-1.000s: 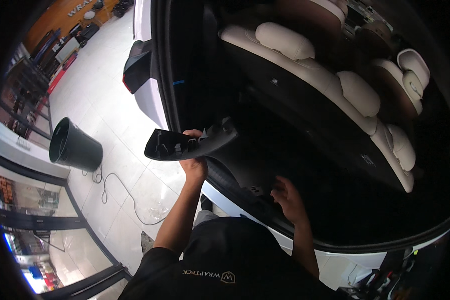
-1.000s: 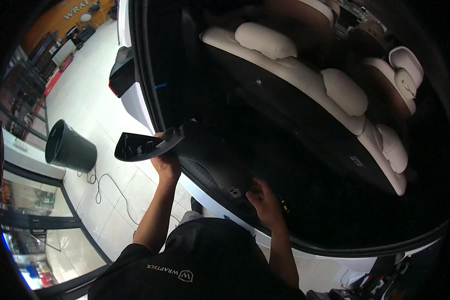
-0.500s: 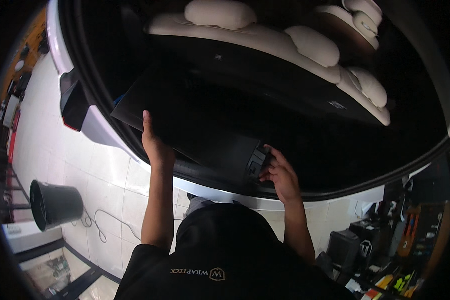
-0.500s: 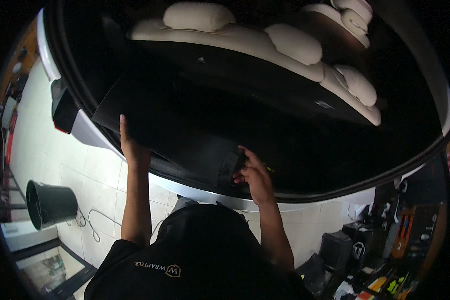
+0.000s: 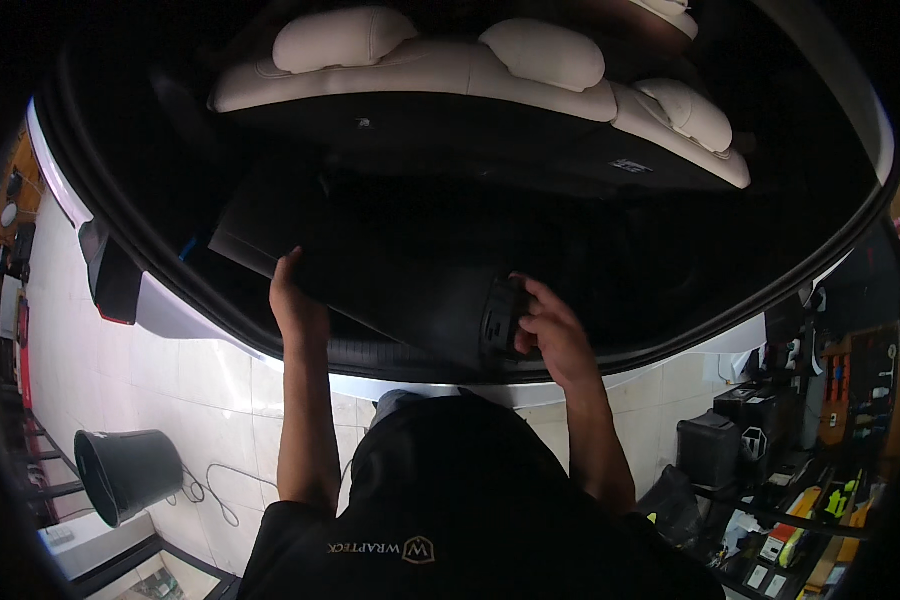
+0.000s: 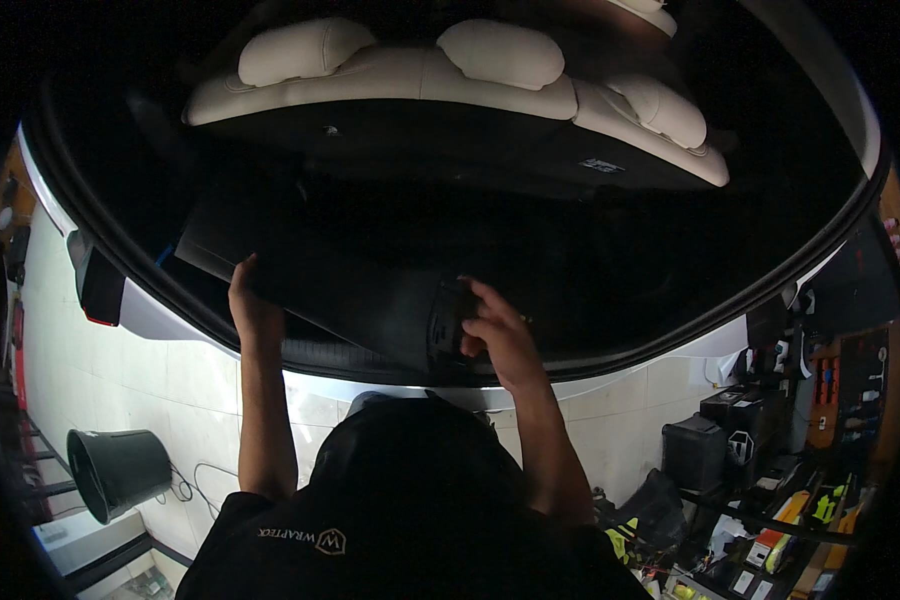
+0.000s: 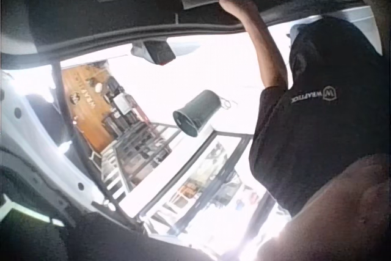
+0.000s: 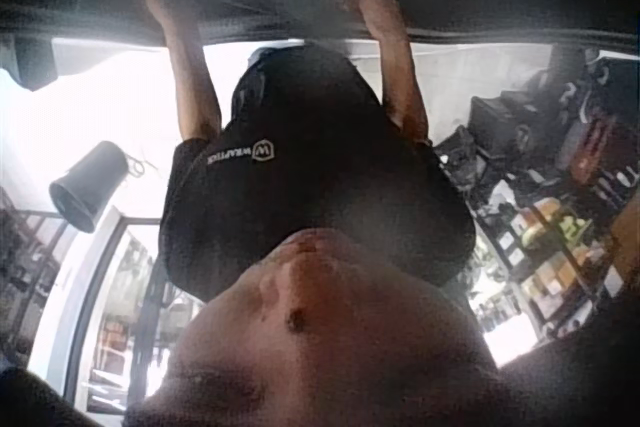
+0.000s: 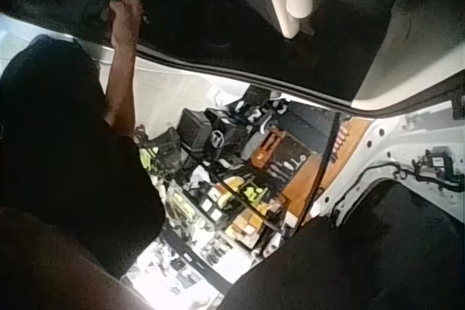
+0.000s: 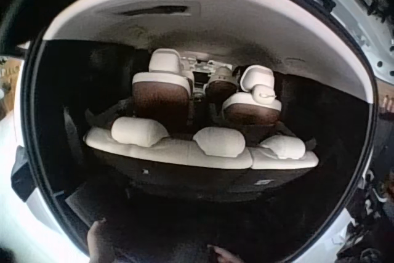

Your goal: The person uses a red pry tool and a yellow screwdriver to remove fasteners and clips from the interior trim of a white car's open trunk lid. The person then lifts and installs a black fabric trunk cover into place.

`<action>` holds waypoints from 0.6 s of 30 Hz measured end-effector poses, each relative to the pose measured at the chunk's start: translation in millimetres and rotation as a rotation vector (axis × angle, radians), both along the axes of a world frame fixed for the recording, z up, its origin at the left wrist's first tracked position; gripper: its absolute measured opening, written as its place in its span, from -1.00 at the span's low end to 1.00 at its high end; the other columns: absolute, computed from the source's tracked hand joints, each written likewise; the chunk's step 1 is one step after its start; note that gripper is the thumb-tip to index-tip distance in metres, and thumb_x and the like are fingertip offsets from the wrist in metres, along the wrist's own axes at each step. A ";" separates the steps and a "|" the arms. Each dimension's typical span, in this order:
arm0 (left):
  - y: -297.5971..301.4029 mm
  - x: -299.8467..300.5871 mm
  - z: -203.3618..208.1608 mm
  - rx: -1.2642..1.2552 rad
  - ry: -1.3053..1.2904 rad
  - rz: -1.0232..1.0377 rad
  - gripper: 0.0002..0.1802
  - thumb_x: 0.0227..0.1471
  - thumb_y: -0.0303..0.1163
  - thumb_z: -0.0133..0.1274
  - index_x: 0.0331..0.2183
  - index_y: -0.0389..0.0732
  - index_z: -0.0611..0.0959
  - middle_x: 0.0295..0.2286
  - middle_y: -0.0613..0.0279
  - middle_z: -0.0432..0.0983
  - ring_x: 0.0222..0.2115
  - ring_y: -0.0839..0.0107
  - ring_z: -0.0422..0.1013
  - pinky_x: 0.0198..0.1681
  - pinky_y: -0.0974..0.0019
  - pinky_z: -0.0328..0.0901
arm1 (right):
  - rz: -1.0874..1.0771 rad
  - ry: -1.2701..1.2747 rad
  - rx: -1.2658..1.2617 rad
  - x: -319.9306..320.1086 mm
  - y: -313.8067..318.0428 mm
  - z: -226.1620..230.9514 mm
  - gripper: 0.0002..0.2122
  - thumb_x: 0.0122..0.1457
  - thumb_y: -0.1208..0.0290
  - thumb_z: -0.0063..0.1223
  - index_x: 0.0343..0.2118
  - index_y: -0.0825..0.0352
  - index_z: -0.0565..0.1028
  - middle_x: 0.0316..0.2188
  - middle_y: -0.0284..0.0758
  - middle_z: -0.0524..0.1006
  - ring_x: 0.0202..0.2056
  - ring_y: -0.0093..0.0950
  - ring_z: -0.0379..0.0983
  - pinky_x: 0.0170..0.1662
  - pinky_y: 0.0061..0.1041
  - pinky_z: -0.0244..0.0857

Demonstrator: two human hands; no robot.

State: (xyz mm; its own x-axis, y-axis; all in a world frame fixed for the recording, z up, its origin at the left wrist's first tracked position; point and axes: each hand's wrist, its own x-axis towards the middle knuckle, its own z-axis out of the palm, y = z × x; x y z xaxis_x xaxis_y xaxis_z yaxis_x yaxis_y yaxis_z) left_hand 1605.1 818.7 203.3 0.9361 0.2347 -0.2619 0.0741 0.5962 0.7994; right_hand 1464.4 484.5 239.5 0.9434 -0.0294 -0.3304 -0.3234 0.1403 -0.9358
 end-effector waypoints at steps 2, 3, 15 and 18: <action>-6.1 1.1 -14.9 0.091 0.024 -0.076 -0.43 0.21 -0.21 0.08 0.07 -0.48 0.46 0.16 -0.28 0.33 0.20 -0.06 0.27 0.39 0.02 0.02 | 0.020 0.069 -0.121 9.5 -4.5 -11.8 -0.53 0.25 0.41 0.17 0.22 0.36 0.42 -0.08 -0.27 0.58 -0.18 -0.55 0.52 -0.12 -0.57 0.39; -10.5 1.7 -27.2 0.136 0.049 -0.120 -0.46 0.22 -0.22 0.07 0.05 -0.47 0.49 0.16 -0.25 0.35 0.19 -0.05 0.29 0.39 0.04 0.03 | 0.029 0.101 -0.191 13.4 -1.7 -19.4 -0.53 0.24 0.35 0.22 0.19 0.37 0.44 -0.08 -0.27 0.58 -0.15 -0.54 0.53 -0.09 -0.56 0.39; -26.3 -44.9 -261.1 0.090 0.746 -0.464 -0.23 0.29 0.10 0.04 0.25 -0.32 0.36 0.16 0.06 0.44 0.09 0.09 0.43 0.19 -0.13 0.28 | -0.077 0.326 -0.373 49.3 -53.8 -292.5 -0.55 0.24 0.25 0.26 0.14 0.31 0.47 0.02 -0.24 0.54 0.04 -0.44 0.48 0.10 -0.43 0.34; -25.5 -26.0 -321.1 0.089 0.694 -0.513 -0.17 0.30 0.11 0.00 0.27 -0.38 0.28 0.17 -0.17 0.37 0.12 -0.09 0.41 0.19 -0.25 0.28 | -0.008 0.458 -0.386 96.4 -65.9 -368.5 -0.56 0.28 0.21 0.22 0.13 0.33 0.47 0.04 -0.28 0.54 0.09 -0.44 0.44 0.18 -0.41 0.27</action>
